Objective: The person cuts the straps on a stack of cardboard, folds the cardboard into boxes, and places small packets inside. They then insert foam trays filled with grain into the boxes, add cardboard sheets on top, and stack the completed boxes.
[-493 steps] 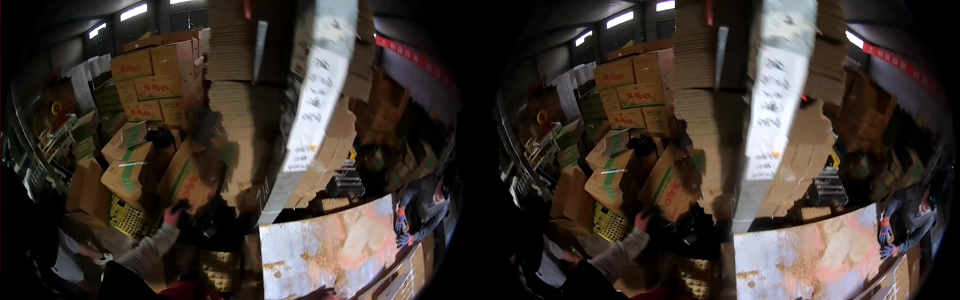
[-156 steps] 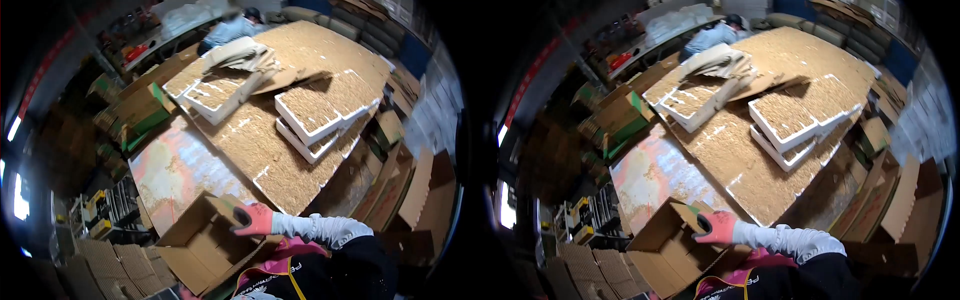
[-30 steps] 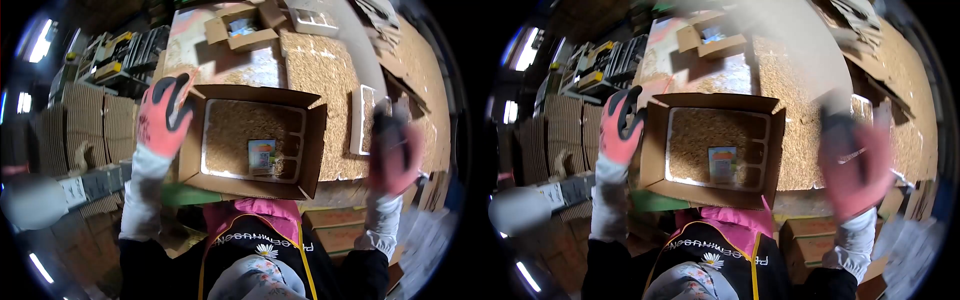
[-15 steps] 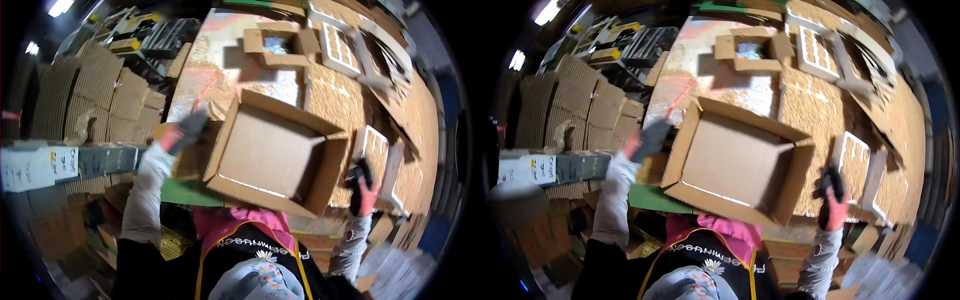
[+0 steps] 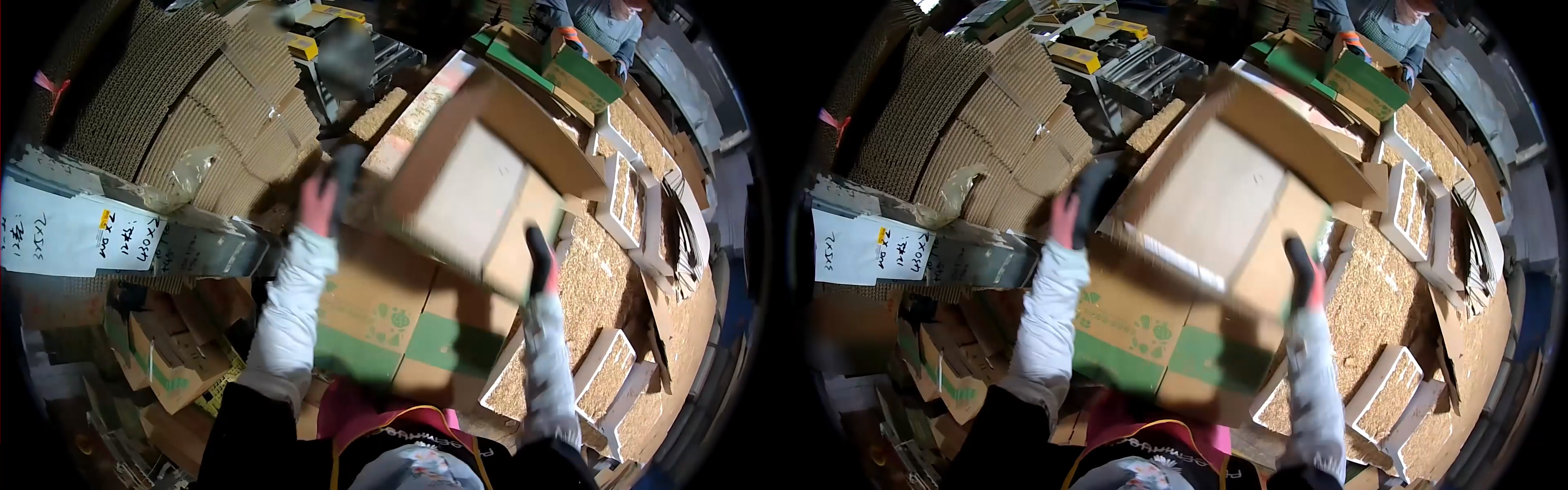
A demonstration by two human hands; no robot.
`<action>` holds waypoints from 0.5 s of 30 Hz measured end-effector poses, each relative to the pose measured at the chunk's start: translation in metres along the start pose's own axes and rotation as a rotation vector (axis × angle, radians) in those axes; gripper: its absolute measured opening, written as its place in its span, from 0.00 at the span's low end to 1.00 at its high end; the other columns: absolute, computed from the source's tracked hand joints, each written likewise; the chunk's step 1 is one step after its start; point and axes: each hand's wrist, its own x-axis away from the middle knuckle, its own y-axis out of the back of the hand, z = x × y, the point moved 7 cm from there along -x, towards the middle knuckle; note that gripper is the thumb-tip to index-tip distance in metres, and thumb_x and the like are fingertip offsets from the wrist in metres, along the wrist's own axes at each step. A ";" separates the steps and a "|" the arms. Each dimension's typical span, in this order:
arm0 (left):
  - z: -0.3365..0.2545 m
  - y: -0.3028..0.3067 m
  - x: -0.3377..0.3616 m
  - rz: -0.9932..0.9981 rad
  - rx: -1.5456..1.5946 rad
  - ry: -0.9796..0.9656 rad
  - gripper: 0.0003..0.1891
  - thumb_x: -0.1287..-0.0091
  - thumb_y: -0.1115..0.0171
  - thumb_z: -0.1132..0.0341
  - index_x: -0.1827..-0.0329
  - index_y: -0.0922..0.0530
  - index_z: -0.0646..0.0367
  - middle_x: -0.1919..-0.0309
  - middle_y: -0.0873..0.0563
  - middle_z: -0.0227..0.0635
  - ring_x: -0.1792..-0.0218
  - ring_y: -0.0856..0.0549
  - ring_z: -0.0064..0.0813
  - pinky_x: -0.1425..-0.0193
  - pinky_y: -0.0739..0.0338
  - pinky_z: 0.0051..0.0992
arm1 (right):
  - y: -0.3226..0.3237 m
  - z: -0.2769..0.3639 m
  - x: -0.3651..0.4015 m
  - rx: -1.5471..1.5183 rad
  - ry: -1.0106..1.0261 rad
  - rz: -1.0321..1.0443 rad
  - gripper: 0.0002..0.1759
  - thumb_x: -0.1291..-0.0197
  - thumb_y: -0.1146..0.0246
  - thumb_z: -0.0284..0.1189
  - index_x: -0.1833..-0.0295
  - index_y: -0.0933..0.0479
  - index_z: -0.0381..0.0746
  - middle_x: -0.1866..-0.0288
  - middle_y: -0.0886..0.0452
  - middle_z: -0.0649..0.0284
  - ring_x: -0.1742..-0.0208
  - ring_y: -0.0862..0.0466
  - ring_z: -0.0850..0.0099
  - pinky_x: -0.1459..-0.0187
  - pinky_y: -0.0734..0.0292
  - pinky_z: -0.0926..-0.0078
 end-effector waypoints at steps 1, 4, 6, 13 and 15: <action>-0.012 0.023 0.000 -0.206 -0.228 -0.301 0.13 0.41 0.49 0.65 0.60 0.25 0.66 0.71 0.20 0.37 0.68 0.23 0.25 0.64 0.30 0.23 | -0.020 -0.027 -0.050 -0.126 -0.023 0.084 0.25 0.48 0.44 0.36 0.47 0.34 0.29 0.46 0.32 0.58 0.44 0.33 0.73 0.43 0.43 0.79; 0.054 0.069 0.014 -0.115 -0.344 -0.016 0.15 0.43 0.46 0.64 0.57 0.26 0.65 0.64 0.20 0.41 0.60 0.21 0.31 0.54 0.30 0.24 | -0.074 -0.075 -0.158 -0.275 0.083 0.186 0.25 0.55 0.36 0.34 0.53 0.30 0.31 0.56 0.25 0.63 0.55 0.27 0.75 0.51 0.36 0.81; 0.131 0.086 0.038 0.112 -0.506 0.275 0.29 0.50 0.39 0.59 0.45 0.36 0.60 0.53 0.26 0.46 0.52 0.26 0.38 0.47 0.34 0.29 | -0.093 -0.080 -0.190 -0.098 0.213 0.108 0.27 0.59 0.33 0.37 0.55 0.29 0.32 0.60 0.24 0.64 0.60 0.27 0.78 0.56 0.33 0.81; 0.191 0.085 0.070 0.227 -0.622 0.359 0.28 0.51 0.40 0.57 0.49 0.33 0.64 0.56 0.25 0.50 0.53 0.26 0.43 0.50 0.33 0.31 | -0.055 -0.032 -0.058 1.162 0.544 -0.161 0.35 0.53 0.44 0.46 0.45 0.38 0.32 0.48 0.33 0.46 0.46 0.34 0.53 0.45 0.41 0.61; 0.200 0.084 0.070 0.221 -0.633 0.316 0.29 0.49 0.42 0.55 0.47 0.35 0.64 0.56 0.25 0.50 0.54 0.26 0.44 0.51 0.33 0.32 | -0.063 -0.053 0.028 1.477 0.658 0.054 0.35 0.52 0.46 0.46 0.43 0.41 0.33 0.43 0.39 0.47 0.40 0.42 0.52 0.40 0.51 0.57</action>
